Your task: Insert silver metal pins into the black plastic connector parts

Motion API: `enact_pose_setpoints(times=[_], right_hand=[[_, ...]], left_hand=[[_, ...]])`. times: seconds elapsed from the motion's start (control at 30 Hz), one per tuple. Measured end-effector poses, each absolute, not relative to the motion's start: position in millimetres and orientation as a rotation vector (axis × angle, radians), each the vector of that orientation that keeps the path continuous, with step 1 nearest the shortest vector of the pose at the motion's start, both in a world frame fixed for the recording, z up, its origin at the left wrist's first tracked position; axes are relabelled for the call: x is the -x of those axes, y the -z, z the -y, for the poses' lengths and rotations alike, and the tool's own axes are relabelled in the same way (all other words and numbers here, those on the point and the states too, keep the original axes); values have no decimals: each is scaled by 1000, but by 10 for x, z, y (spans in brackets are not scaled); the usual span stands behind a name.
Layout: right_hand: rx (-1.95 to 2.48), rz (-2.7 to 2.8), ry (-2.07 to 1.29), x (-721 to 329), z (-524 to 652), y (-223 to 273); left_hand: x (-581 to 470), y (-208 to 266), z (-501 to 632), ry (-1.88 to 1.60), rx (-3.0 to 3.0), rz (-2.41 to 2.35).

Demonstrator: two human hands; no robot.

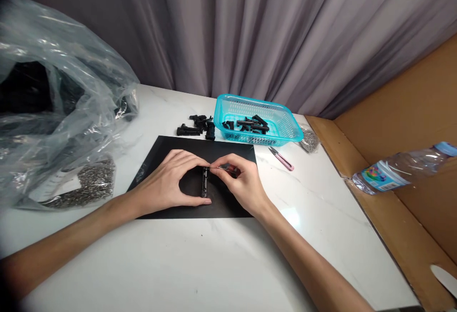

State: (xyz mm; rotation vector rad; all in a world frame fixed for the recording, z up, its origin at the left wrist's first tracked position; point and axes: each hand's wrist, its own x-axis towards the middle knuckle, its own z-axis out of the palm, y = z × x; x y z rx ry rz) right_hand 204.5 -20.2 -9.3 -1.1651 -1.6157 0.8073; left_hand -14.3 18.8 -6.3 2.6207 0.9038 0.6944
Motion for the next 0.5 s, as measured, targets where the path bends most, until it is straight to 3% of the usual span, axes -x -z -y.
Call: enact_pose_setpoints(times=[0.5], right_hand=[[1163, 1525, -789, -1912, 175, 224]], left_hand=[[127, 79, -181, -665, -2605, -978]])
